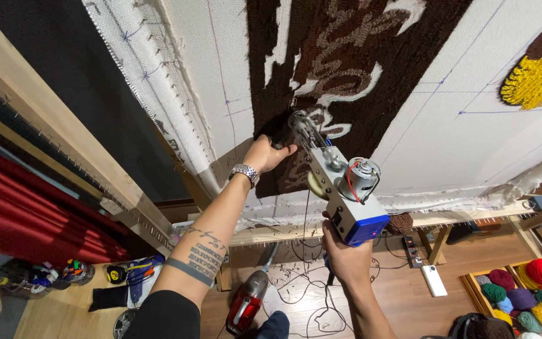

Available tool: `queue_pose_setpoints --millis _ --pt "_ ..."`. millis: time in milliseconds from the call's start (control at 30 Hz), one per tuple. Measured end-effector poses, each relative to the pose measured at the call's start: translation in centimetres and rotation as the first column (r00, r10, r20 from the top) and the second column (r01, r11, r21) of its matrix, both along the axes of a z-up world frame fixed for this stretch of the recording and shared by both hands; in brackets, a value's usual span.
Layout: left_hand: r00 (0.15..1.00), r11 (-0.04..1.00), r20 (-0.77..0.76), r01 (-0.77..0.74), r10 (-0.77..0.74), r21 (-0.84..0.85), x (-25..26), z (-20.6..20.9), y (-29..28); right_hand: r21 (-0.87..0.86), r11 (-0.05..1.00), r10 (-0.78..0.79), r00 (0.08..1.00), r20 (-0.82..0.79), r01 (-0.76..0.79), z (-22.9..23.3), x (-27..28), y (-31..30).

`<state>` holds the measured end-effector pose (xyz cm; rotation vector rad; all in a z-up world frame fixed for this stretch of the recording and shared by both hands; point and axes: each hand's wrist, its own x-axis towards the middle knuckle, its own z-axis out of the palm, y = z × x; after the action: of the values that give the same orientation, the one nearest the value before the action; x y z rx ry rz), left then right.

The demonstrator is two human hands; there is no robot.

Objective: Using a tufting gun to punch yarn into a stretched fabric frame to create a rug design.

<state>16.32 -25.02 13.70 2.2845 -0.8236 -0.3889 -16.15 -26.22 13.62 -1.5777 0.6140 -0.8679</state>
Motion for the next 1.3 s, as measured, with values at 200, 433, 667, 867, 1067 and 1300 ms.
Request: queue_pose_setpoints --millis 200,433,667,867,1067,1300 --pt "1.000 1.000 0.027 0.012 -0.012 0.009 0.4 -0.5 -0.2 -0.021 1.000 -0.008 1.000 0.006 0.008 1.7 -0.1 0.7" --pt "0.999 0.998 -0.033 0.009 -0.006 0.069 0.4 1.3 -0.6 -0.047 0.999 -0.026 1.000 -0.015 0.025 1.9 0.2 0.2" --pt "1.000 0.996 -0.018 -0.009 0.011 0.089 0.5 1.8 -0.2 -0.064 0.998 -0.028 0.999 -0.016 0.026 1.0 0.1 0.3" --pt "1.000 1.000 0.002 0.013 -0.013 0.027 0.2 3.1 -0.2 -0.053 0.996 -0.070 0.996 -0.051 0.067 0.4 0.2 -0.8" --pt "1.000 0.999 0.022 -0.001 0.000 0.032 0.1 3.4 -0.1 -0.004 0.999 -0.046 0.999 -0.007 0.046 0.9 0.3 -0.3" --pt "0.999 1.000 0.033 0.026 -0.026 0.012 0.2 4.3 0.3 0.005 0.999 -0.035 0.997 0.064 0.035 2.3 0.4 0.4"
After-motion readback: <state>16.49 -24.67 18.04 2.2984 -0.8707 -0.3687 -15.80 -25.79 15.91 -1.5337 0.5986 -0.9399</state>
